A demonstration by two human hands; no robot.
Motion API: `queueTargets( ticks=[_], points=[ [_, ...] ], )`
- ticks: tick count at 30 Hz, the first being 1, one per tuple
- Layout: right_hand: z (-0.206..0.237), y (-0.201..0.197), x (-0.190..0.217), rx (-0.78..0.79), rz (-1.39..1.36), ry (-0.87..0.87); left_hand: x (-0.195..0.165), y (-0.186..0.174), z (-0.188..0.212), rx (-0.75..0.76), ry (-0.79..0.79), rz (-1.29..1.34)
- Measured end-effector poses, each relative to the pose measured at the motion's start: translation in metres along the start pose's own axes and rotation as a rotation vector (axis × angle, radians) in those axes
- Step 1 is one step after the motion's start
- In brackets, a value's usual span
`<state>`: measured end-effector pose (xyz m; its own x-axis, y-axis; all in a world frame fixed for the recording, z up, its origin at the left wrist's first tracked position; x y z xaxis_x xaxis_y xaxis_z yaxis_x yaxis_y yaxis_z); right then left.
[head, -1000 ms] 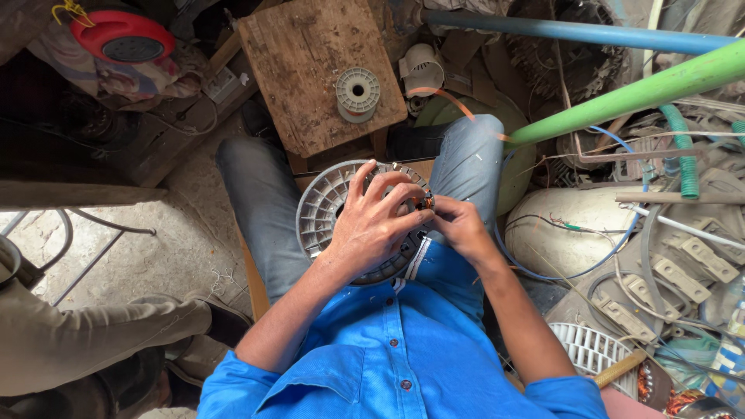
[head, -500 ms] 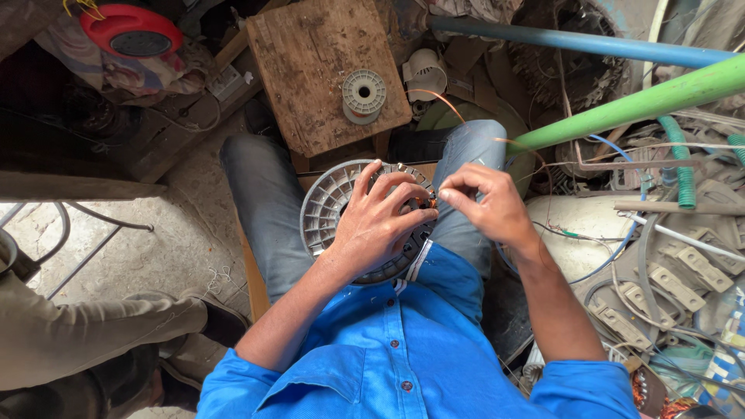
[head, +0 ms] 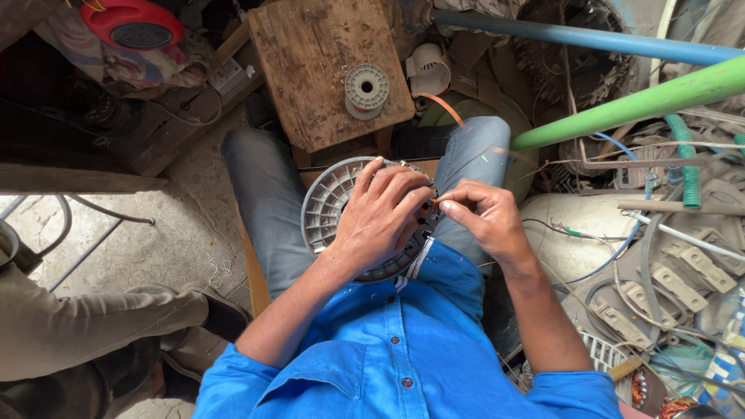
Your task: The person sits on the floor and winds copper wire by hand into the slots of a motor stator. They repeatedly pull wire from a nearby spool, thread it through the stator slots, and adjust the placement to form coils.
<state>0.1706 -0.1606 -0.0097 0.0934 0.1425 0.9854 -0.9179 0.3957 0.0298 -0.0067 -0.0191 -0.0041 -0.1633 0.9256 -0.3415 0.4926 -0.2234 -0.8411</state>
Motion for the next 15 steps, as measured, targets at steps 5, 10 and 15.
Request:
queueTargets(
  ticks=[5, 10, 15],
  points=[
    [0.009, 0.007, -0.007, -0.033, -0.087, -0.017, -0.003, 0.001, -0.004, -0.009, -0.028, -0.031],
    [0.019, 0.008, -0.012, 0.028, 0.075, -0.122, -0.004, 0.001, -0.002, 0.011, -0.014, -0.022],
    [0.024, -0.001, -0.029, 0.092, -0.009, -0.125, 0.002, 0.0, -0.002, 0.02, 0.094, -0.023]
  ],
)
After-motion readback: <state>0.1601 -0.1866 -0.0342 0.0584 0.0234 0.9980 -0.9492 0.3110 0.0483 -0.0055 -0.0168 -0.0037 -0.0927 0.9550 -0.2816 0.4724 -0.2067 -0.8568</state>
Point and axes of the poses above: each hand's wrist, its own z-axis away from the middle knuckle, its own y-axis out of the palm, x = y × z, the point moved 1 cm from there along -z, towards the middle knuckle, and after that the axes turned 13 degrees about -z, right-handed, at the moved point
